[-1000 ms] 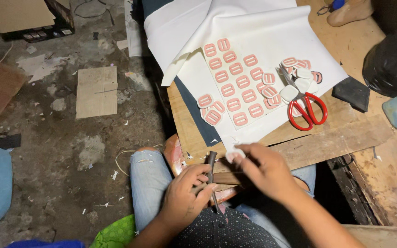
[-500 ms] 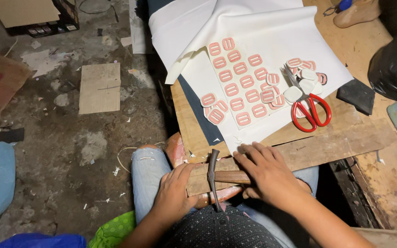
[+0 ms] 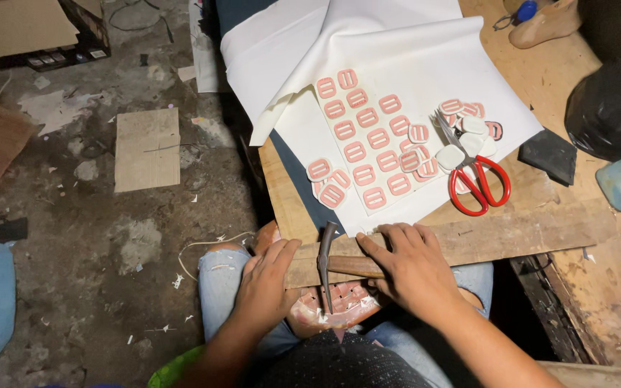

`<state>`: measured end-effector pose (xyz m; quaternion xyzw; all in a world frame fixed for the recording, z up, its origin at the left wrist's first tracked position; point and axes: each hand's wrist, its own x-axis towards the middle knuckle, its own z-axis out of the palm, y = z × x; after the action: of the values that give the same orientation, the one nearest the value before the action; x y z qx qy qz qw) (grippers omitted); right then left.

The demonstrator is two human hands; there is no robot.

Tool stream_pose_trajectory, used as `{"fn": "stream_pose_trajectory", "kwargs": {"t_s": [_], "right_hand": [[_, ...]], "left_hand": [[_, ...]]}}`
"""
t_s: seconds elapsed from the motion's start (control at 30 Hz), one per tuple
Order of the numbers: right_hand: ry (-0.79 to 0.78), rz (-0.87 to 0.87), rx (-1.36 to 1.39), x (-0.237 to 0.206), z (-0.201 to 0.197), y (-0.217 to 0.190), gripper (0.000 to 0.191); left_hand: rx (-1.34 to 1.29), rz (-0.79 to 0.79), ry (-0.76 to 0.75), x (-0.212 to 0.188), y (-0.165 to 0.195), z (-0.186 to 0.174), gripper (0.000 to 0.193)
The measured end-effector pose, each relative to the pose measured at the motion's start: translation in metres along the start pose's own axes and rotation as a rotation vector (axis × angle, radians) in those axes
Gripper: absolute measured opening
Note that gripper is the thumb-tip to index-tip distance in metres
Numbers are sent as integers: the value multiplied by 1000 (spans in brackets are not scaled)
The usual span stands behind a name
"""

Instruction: The person uses a hammer to repeatedly strike small white oval pieces placed on a wooden block. They pick up each piece, position it, and tap it multiple times before setting it aside.

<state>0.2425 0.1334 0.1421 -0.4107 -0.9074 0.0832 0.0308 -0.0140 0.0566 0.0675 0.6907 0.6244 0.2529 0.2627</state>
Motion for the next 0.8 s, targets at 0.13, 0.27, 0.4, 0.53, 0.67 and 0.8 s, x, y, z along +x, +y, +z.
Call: {"fn": "stream_pose_trajectory", "kwargs": {"t_s": [0.13,0.27,0.4,0.53,0.67,0.8], "right_hand": [[24,-12,20,1,1,0,80],[93,-27,8,0,1,-3,75],[123,-40,60,-2,1,-6,73],[93,-40,61,-1,7,-3,73],[111,-48,32,-2,18,2,73],[56,-22,29,2,27,6,80]], "left_hand": [[15,-57,-96,8,-3,-4,86],[27,-12,-43,7,-7,6,78],[167,64,52,1,-15,22,68],[89,70,41,-1,-24,31,72],[118,61,68,-1,-32,41,75],[124,73,80,0,-40,54,79]]}}
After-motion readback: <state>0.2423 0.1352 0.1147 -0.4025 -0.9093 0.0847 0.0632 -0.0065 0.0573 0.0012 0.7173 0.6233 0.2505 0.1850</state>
